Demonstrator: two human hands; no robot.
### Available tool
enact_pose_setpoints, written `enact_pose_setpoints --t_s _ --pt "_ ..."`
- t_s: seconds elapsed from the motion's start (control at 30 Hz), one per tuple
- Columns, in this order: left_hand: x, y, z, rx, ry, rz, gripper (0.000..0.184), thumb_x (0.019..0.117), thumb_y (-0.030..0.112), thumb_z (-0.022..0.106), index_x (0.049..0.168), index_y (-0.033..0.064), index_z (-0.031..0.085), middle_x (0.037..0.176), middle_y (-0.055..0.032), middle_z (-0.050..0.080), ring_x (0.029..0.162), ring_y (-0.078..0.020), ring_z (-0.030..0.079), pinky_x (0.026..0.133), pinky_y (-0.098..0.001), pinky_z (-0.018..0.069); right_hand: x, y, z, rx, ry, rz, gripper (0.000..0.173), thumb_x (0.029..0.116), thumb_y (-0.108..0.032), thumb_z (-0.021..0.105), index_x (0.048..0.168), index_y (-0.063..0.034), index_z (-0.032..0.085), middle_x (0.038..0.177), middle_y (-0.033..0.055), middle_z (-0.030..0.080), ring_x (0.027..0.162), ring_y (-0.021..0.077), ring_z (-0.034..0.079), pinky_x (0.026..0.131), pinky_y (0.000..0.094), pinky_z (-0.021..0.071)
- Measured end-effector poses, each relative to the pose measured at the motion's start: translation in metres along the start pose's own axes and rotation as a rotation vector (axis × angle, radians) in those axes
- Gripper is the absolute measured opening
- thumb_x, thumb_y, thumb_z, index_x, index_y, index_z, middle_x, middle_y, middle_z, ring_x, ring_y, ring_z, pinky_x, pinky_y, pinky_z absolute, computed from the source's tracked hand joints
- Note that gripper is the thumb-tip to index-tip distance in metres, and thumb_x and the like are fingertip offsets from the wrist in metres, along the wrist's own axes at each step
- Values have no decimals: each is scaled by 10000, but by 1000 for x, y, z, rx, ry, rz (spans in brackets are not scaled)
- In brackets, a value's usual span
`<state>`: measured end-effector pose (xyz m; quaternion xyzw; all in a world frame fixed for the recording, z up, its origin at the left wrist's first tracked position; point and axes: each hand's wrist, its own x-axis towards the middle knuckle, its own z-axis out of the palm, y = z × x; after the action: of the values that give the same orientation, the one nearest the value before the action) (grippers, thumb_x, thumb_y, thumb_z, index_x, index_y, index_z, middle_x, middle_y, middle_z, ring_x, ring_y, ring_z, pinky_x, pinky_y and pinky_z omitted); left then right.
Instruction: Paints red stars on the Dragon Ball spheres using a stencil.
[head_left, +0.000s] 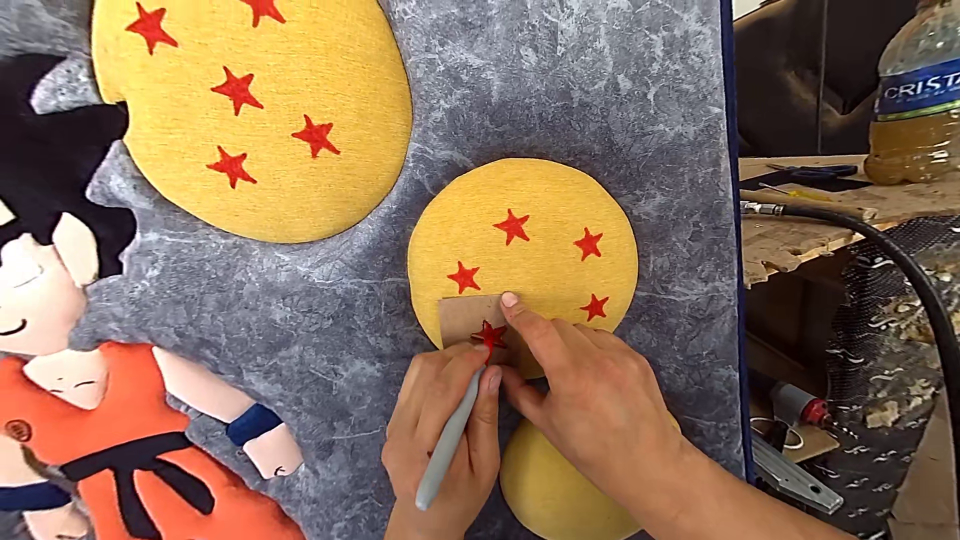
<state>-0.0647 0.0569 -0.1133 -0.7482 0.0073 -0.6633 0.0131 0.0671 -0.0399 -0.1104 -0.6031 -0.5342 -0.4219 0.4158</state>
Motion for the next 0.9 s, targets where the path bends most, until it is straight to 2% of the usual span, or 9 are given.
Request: enact_pose_setpoints --t_s 0.37,0.43,0.5,0.57,0.67,0.77,0.9 --pt "0 -2 -5 -12 -73 43 168 1016 245 651 1089 115 728 1009 -22 722 963 -117 693 825 -276 592 1 0 -2 -18 -20 -12 561 919 -436 694 1430 -216 621 718 -26 617 625 161 595 545 297 474" --pt "4 -5 -12 -22 -11 30 169 1030 255 629 1127 156 725 1034 -12 735 958 -136 712 812 -311 610 1 1 -2 -32 -16 -20 547 928 -435 685 1423 -212 630 706 -29 607 614 155 584 539 291 466" --pt "7 -12 -25 4 26 66 215 1064 262 561 1236 224 684 1086 3 742 968 -152 724 799 -325 620 1 1 -1 -31 -7 -24 550 926 -433 682 1428 -213 631 694 -29 601 605 151 576 533 288 457" --pt "6 -18 -35 77 -56 122 280 1064 261 563 1335 258 632 1230 2 714 1111 -172 693 912 -353 590 1 2 -1 -14 -5 -23 546 930 -424 681 1429 -210 631 687 -29 596 600 153 574 531 289 458" --pt "10 -28 -40 248 -254 207 528 970 290 718 1458 275 516 1527 3 542 1419 -238 506 1152 -465 455 1 3 -1 0 -3 -23 532 929 -407 685 1422 -212 636 684 -30 598 605 152 583 537 290 472" --pt "20 -34 -42 324 -345 261 644 926 289 768 1499 246 477 1598 -23 463 1489 -267 419 1210 -502 392 2 2 -1 14 -6 -18 536 914 -386 700 1417 -210 640 717 -22 620 624 154 599 547 295 488" --pt "27 -35 -41 286 -346 295 615 908 249 786 1457 211 511 1576 -49 487 1465 -268 454 1197 -487 417 3 5 -4 85 -6 -28 560 916 -385 711 1434 -188 625 738 -23 633 633 149 600 556 297 495"
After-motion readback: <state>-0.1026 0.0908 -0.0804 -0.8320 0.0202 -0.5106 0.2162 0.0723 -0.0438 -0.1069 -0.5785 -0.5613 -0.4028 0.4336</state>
